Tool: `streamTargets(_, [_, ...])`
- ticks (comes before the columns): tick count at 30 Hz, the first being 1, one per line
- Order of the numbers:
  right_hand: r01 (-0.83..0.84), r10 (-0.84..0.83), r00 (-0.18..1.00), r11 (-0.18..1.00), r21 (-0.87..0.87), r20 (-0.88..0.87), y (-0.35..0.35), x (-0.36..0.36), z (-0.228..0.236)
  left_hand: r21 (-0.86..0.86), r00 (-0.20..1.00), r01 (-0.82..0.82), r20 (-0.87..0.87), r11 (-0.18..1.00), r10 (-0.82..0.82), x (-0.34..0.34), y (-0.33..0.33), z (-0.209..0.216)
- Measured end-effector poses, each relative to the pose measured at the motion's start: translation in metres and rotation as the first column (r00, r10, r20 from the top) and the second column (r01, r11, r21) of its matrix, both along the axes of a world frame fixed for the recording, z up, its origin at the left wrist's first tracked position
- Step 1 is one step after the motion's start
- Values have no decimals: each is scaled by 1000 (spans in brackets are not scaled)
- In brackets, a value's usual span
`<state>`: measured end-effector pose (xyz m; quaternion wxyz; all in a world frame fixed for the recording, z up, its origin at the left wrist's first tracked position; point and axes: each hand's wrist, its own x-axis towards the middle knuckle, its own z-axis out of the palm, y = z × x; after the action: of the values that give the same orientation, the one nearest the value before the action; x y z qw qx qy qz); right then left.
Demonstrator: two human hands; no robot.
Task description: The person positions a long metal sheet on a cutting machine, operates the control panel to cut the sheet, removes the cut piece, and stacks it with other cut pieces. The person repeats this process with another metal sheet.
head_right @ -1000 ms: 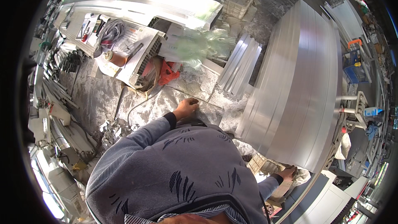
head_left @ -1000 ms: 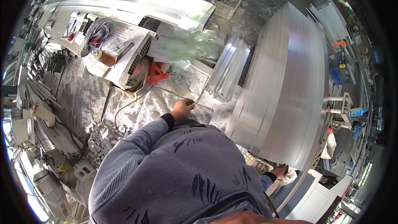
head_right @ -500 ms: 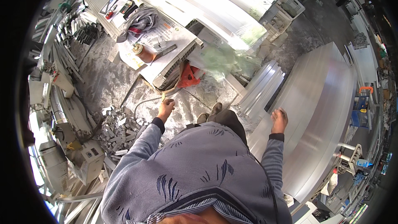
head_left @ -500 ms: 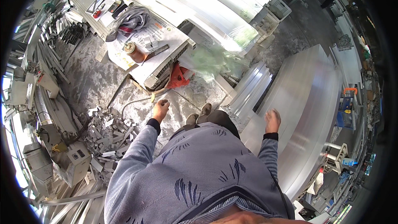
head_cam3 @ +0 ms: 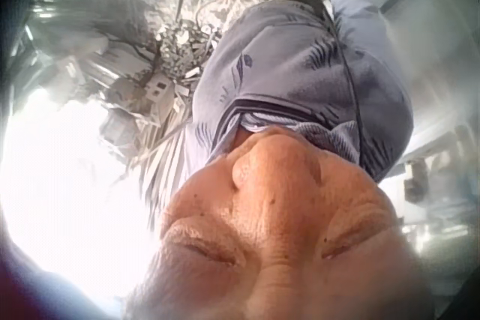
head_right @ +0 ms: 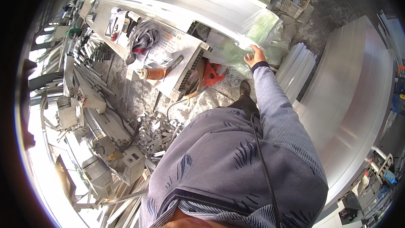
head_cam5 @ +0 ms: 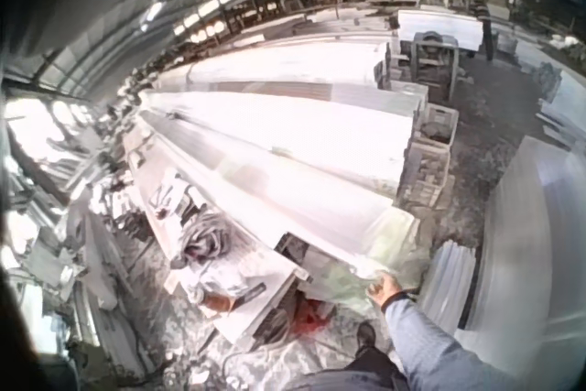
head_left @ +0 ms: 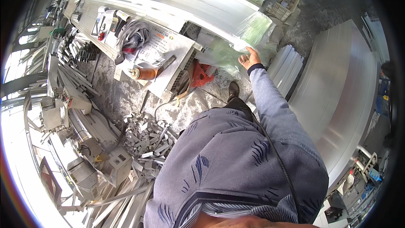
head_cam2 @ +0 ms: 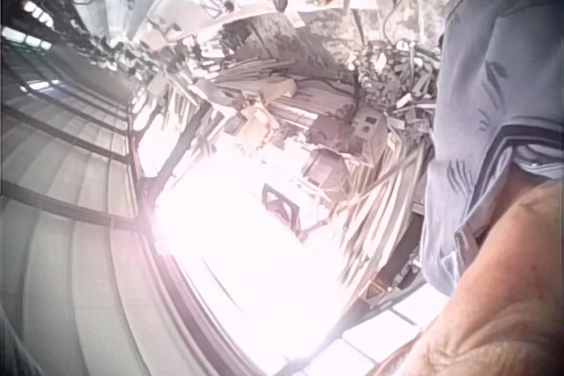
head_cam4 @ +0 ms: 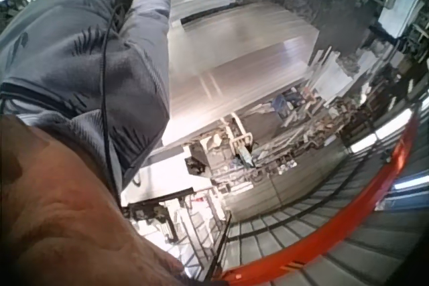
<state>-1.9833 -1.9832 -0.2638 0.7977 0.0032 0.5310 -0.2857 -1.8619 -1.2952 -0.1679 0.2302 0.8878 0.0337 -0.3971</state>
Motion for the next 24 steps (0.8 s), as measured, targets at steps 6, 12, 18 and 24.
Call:
streamTargets(6, [-51, 58, 975, 998, -35, 214, -19, 5, 3, -29, 998, -55, -31, 998, 54, 15, -60, 10])
streamTargets(12, [-105, 137, 986, 957, -272, 100, -65, -9, 80, -4, 999, 48, -23, 999, -48, 44, -93, -12])
streamTargets(18, [-208, 163, 978, 761, -614, -129, -167, -23, 149, 39, 975, 220, 15, 975, -220, 87, -109, -56])
streamTargets(24, [-228, 134, 973, 633, -740, -186, -248, -11, 168, -124, 967, 231, 140, 965, -214, 142, -177, -44])
